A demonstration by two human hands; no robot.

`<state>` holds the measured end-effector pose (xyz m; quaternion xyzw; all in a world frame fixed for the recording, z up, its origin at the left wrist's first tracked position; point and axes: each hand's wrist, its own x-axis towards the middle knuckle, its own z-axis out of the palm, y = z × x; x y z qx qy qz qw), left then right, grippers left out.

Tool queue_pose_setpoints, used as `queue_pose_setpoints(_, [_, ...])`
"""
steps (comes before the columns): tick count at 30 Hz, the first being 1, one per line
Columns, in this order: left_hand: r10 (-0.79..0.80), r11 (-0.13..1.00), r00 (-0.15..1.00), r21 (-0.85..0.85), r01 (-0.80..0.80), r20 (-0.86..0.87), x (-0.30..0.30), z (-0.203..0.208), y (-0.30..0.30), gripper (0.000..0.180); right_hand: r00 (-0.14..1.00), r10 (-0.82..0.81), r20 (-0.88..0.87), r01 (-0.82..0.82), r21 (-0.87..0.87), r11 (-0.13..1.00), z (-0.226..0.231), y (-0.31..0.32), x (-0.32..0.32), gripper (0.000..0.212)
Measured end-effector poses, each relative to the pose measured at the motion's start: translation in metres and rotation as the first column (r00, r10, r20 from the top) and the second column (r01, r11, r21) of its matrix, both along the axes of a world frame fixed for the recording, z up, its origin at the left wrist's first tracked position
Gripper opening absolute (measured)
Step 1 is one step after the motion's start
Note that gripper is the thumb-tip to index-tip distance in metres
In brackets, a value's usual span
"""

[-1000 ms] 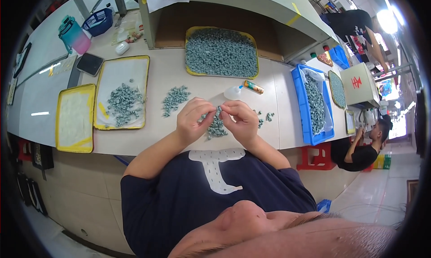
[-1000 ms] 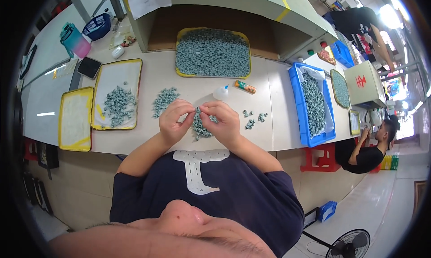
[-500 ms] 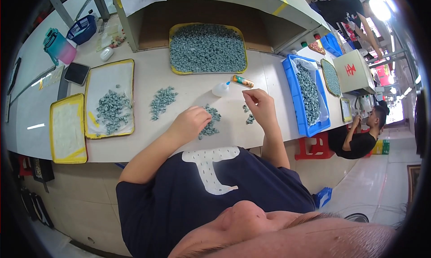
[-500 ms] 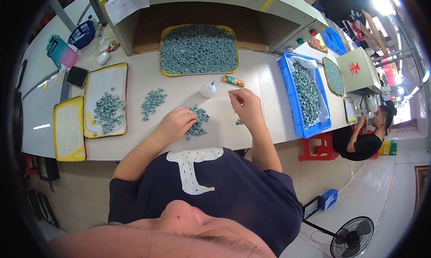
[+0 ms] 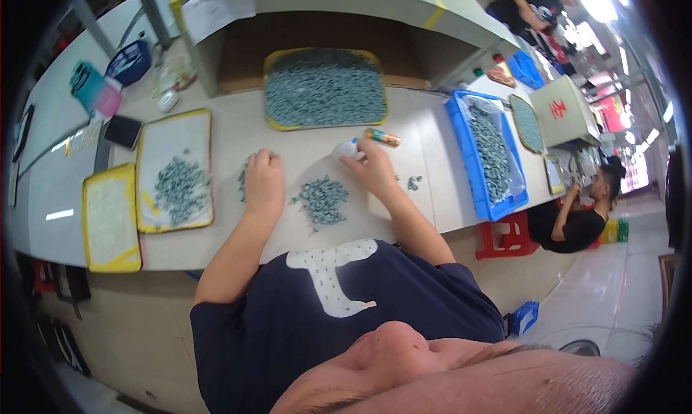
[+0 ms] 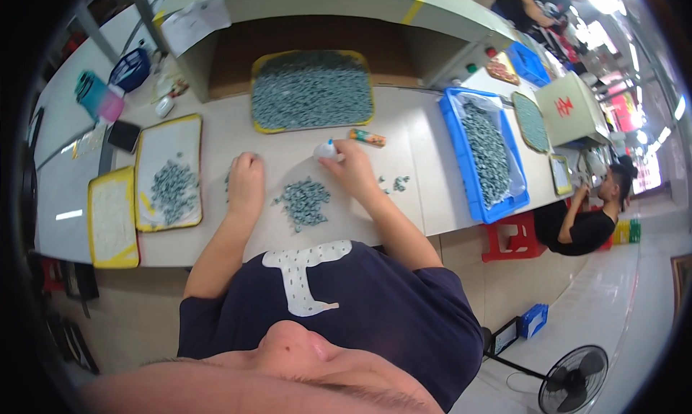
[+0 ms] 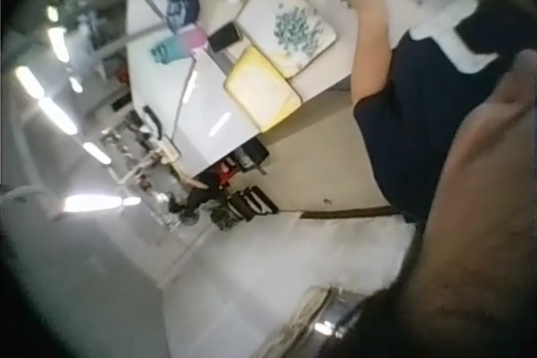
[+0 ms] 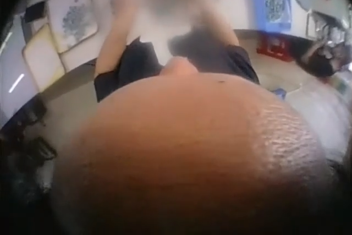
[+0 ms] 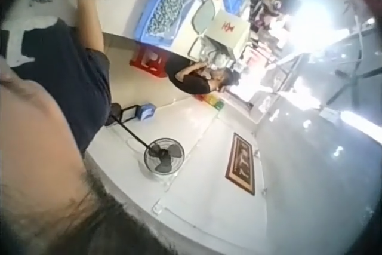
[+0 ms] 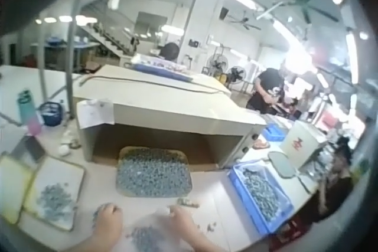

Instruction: Apply glue to small toy components to assemble them.

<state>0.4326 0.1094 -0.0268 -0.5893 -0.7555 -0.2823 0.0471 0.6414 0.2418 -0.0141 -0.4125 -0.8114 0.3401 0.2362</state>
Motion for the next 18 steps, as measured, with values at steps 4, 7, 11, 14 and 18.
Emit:
queue_pose_setpoints(4, [-0.032, 0.999, 0.999, -0.02, 0.032, -0.015, 0.013, 0.008, 0.001, 0.009, 0.997, -0.043, -0.068, 0.044, 0.016, 0.999, 0.007, -0.008, 0.01, 0.038])
queue_pose_setpoints(7, [-0.11, 0.991, 0.994, 0.084, 0.109, 0.016, 0.027, 0.015, 0.004, 0.01, 0.951, 0.011, -0.31, -0.039, -0.083, 0.996, 0.015, -0.009, 0.025, 0.031])
queue_pose_setpoints(11, [-0.085, 0.964, 0.775, -0.144, 0.222, 0.626, 0.048, 0.041, 0.003, 0.013, 0.952, -0.007, -0.306, -0.051, -0.181, 0.982, 0.037, -0.016, 0.04, 0.036])
queue_pose_setpoints(14, [-0.219, 0.967, 0.411, 0.14, 0.213, 0.885, 0.055, 0.025, -0.001, 0.017, 0.942, 0.054, -0.33, -0.079, -0.06, 0.995, 0.046, -0.021, 0.046, 0.039])
queue_pose_setpoints(18, [-0.209, 0.971, 0.27, 0.166, 0.172, 0.94, 0.052, 0.027, -0.005, 0.022, 0.978, 0.151, -0.143, -0.133, 0.123, 0.983, 0.064, -0.025, 0.046, 0.043])
